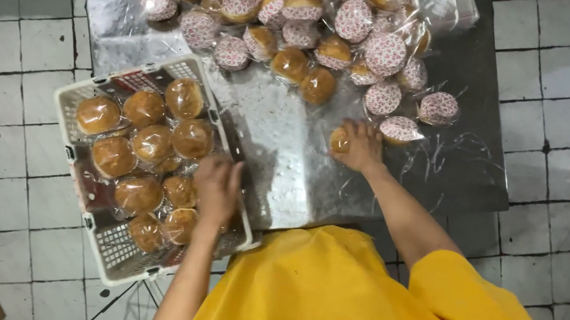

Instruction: The person places bread rolls into individual clear plastic bags and then arranges the packaged items into a white plastic crate.

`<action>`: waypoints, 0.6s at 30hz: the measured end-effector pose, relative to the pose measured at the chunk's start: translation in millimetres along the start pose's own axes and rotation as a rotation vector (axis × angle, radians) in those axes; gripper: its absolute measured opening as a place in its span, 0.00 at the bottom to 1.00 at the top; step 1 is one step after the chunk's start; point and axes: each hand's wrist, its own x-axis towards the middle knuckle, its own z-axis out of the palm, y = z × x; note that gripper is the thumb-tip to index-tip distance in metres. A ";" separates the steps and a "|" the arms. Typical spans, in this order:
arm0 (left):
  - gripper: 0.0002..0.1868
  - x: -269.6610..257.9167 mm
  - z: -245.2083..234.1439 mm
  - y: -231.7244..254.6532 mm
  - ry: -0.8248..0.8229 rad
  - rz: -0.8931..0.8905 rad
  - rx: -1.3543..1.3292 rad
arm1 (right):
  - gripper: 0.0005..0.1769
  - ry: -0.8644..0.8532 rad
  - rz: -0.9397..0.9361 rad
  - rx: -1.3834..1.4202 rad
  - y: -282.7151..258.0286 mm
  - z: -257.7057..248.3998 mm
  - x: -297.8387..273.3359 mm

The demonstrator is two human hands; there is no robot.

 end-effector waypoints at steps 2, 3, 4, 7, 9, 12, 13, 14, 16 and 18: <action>0.06 10.6 27.8 43.9 -0.242 -0.122 -0.175 | 0.48 0.023 -0.135 0.082 14.3 21.8 7.3; 0.06 15.0 39.7 62.4 -0.243 -0.123 -0.166 | 0.48 0.021 -0.139 0.090 14.9 20.2 6.8; 0.24 20.8 51.9 79.2 -0.429 -0.303 -0.378 | 0.48 0.005 -0.060 0.388 13.9 18.6 8.6; 0.56 34.0 82.4 108.7 -0.657 -0.529 -0.752 | 0.41 -0.153 0.038 1.084 6.6 -15.4 -14.0; 0.65 29.5 105.0 115.5 -0.700 -0.575 -0.922 | 0.32 -0.313 0.065 1.473 2.6 -43.1 -39.1; 0.29 27.2 134.8 123.9 -0.670 -0.649 -1.376 | 0.38 -0.588 0.329 1.867 0.0 -79.3 -61.7; 0.29 31.6 135.5 130.4 -0.628 -0.628 -1.342 | 0.39 -0.463 0.417 1.936 -0.2 -85.7 -66.6; 0.28 35.4 135.6 137.3 -0.590 -0.607 -1.308 | 0.40 -0.331 0.508 2.001 -0.4 -92.1 -72.8; 0.29 40.8 120.5 155.7 -0.604 -0.586 -1.229 | 0.45 -0.244 0.491 2.026 10.3 -101.7 -94.4; 0.31 38.2 123.7 159.9 -0.617 -0.568 -1.148 | 0.49 -0.160 0.475 2.050 21.4 -87.4 -105.7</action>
